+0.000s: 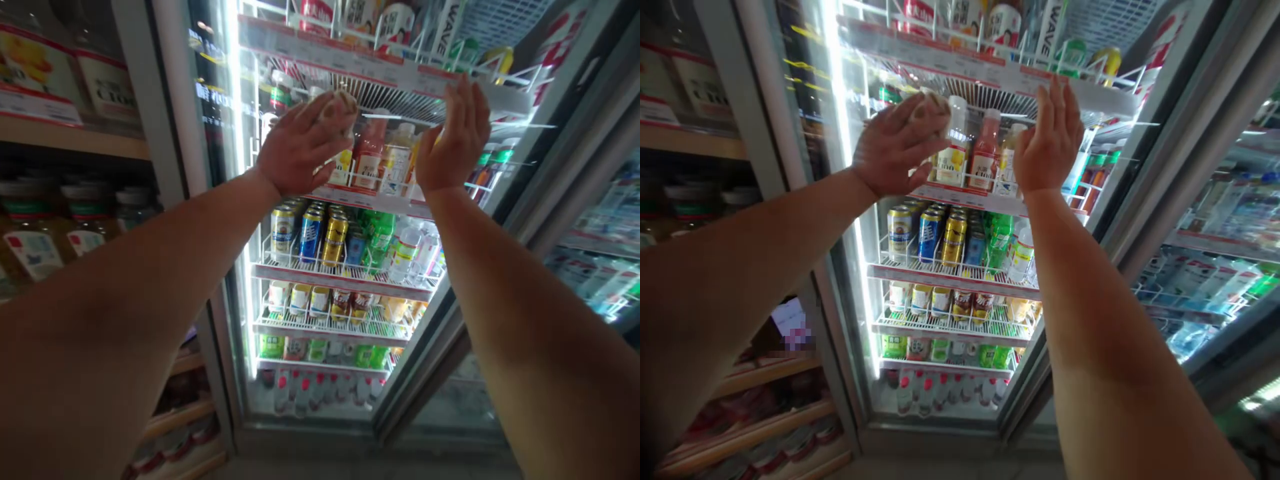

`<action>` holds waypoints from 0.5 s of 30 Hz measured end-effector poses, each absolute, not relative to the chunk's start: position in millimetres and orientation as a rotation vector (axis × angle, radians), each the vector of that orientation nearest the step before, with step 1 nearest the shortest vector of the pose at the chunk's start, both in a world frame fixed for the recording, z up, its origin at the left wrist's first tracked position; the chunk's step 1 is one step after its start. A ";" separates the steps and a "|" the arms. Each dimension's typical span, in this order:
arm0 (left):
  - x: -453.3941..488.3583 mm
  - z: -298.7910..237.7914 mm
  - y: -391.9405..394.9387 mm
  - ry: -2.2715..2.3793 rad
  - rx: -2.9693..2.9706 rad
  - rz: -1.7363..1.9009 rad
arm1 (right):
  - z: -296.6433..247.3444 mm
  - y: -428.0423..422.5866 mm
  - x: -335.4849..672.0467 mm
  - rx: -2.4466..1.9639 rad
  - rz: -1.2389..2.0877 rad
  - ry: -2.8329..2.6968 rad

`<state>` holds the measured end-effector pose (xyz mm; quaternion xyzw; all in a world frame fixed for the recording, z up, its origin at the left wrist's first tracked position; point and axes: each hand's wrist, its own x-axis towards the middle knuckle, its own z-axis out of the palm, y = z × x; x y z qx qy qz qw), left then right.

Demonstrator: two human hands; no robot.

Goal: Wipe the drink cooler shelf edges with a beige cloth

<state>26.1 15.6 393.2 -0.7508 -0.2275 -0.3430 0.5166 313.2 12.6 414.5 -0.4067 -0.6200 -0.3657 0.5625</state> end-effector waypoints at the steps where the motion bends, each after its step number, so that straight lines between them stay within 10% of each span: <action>1: 27.0 392.6 13.7 -0.569 -1.805 -0.822 | 414.3 13.0 313.5 -0.951 -0.844 -1.465; 15: 26.3 390.8 15.3 -0.612 -1.653 -0.853 | 412.8 14.1 313.3 -0.957 -0.915 -1.414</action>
